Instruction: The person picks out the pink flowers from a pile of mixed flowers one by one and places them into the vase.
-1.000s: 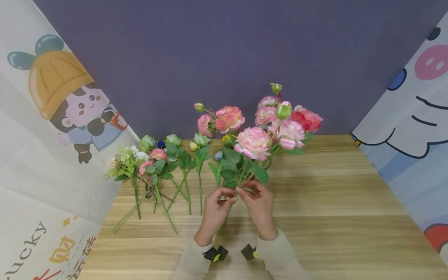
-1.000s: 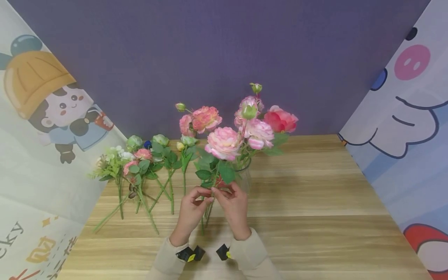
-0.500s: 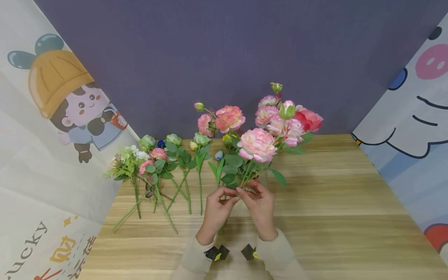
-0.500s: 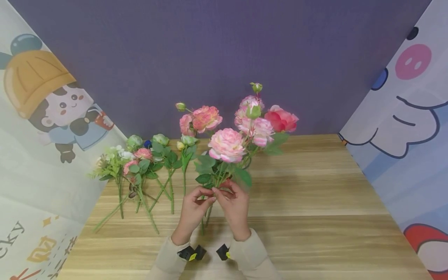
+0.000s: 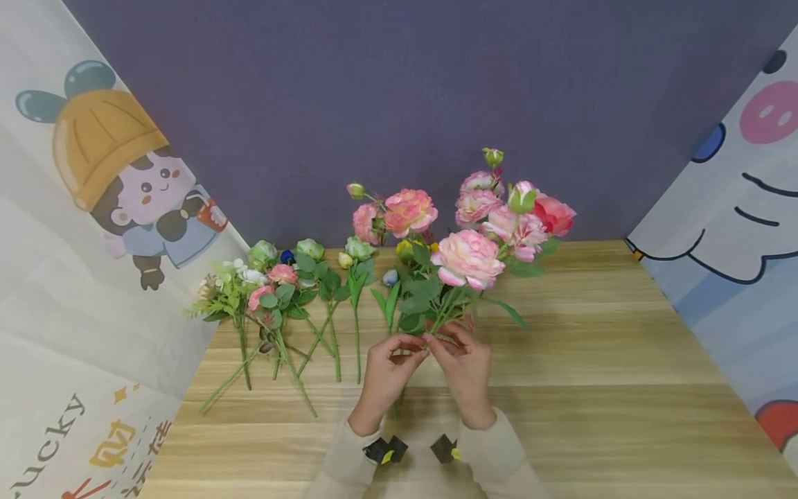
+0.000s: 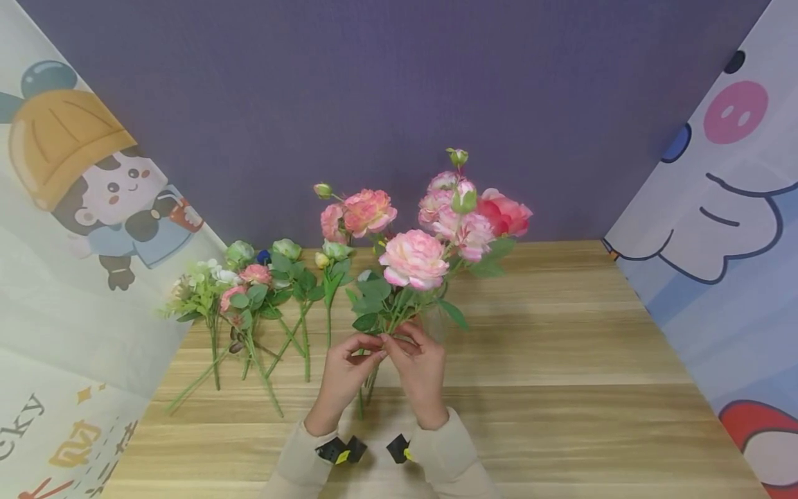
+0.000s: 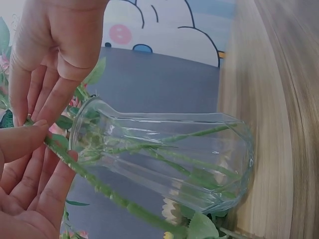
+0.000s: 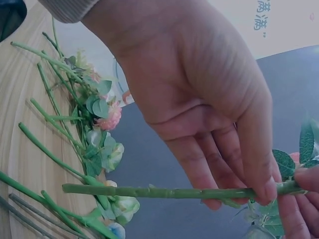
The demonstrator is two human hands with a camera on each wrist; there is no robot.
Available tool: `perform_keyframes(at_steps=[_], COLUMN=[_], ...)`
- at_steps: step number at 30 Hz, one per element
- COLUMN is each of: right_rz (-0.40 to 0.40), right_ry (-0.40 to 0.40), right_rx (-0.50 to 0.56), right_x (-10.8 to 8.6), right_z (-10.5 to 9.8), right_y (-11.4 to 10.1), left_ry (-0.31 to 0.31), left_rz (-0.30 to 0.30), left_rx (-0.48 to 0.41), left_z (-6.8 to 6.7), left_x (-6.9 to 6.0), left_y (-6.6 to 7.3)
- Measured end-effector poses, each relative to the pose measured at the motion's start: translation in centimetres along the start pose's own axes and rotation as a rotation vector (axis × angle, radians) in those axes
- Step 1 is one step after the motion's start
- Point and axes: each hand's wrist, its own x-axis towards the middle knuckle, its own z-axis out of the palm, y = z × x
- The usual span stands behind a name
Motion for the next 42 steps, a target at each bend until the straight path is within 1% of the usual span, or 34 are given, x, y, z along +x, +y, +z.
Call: perform_keyframes(at_steps=[4,7,11,14,17,21,24,28,30,33,36,38,42], right_rz=[-0.043,-0.053,-0.044,-0.056,-0.061,-0.043,-0.034,-0.035,-0.039,-0.031,-0.016,-0.001,0.022], right_ry=[-0.014,-0.017,-0.008,0.002,0.008,0.02,0.029,0.046,0.065,0.105,0.138,0.154,0.18], right_rx=[-0.014,-0.014,-0.017,-0.016,0.004,-0.001,-0.015,-0.036,-0.065,-0.075,-0.054,-0.032,0.018], right_x=[0.1,0.2,0.5,0.8,1.1,1.5,1.9,2.5,2.7,3.1,3.5,3.8,4.5], right_z=[-0.2,-0.3,-0.6,-0.9,-1.2,-1.5,-1.9,-2.4,-2.6,-2.8,-3.1,-3.3,-3.7], right_y=[0.0,0.0,0.1,0.1,0.1,-0.1,-0.4,-0.6,-0.6,-0.6,-0.8,-1.0,-1.3], left_ry=[-0.014,-0.031,-0.058,-0.079,-0.086,-0.066,-0.034,0.012,0.026,0.035,0.042,0.048,0.069], left_rz=[0.01,0.018,-0.02,-0.059,-0.076,-0.085,-0.093,-0.127,-0.137,-0.143,-0.157,-0.178,-0.187], left_rx=[-0.002,0.007,0.038,0.08,0.126,0.163,0.161,0.166,0.185,0.207,0.226,0.241,0.25], left_z=[-0.2,-0.4,-0.9,-1.3,-1.9,-2.6,-3.2,-3.9,-4.3,-5.0,-5.6,-5.9,-6.7], left_x=[0.0,-0.1,-0.1,-0.1,0.0,0.1,0.2,0.2,0.2,0.2,0.3,0.3,0.5], left_y=[0.0,-0.1,-0.3,-0.4,-0.4,-0.7,-1.2,-1.6,-1.5,-1.4,-1.1,-1.0,-3.4])
